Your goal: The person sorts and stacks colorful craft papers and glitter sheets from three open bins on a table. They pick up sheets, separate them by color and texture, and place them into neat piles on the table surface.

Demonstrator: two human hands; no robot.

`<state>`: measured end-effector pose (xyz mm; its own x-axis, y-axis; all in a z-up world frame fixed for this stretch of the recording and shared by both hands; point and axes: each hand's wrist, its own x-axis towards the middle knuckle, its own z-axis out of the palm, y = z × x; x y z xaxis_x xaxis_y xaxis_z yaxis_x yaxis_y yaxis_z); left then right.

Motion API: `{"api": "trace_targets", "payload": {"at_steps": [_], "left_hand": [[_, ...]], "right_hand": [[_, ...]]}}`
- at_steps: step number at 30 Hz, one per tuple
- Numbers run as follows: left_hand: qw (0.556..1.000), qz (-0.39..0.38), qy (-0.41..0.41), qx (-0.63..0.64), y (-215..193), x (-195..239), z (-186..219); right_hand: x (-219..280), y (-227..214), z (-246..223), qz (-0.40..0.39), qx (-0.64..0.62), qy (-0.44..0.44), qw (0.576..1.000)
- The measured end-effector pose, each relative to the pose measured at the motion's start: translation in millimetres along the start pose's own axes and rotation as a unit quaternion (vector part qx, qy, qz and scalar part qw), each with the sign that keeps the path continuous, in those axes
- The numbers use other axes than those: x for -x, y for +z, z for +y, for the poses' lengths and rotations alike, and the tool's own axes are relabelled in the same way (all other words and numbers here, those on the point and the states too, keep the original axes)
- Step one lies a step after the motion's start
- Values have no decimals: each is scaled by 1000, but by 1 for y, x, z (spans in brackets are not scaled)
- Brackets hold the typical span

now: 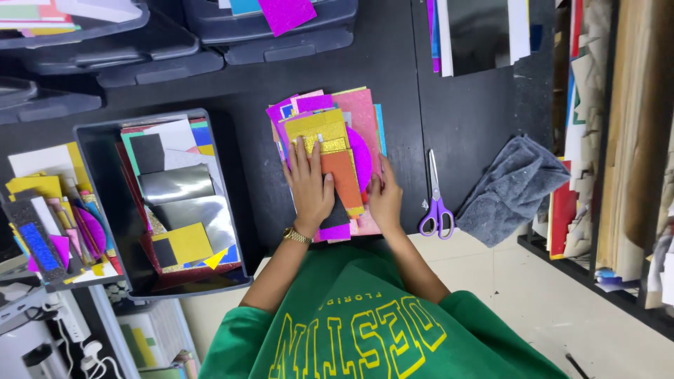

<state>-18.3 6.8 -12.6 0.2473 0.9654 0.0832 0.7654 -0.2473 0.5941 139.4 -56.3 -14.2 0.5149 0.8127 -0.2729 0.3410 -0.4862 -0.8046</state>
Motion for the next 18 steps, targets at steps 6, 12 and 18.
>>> {"api": "trace_targets", "payload": {"at_steps": [6,12,18], "left_hand": [[998,-7,-24,-59,-1,-2,8],[997,14,-71,-37,-3,6,13],[999,5,-34,-25,-35,19,20]], "right_hand": [[-8,-12,19,-68,13,11,998],[-45,-105,60,-86,148,-67,983],[-30,-141,48,-51,167,-93,980]]}}
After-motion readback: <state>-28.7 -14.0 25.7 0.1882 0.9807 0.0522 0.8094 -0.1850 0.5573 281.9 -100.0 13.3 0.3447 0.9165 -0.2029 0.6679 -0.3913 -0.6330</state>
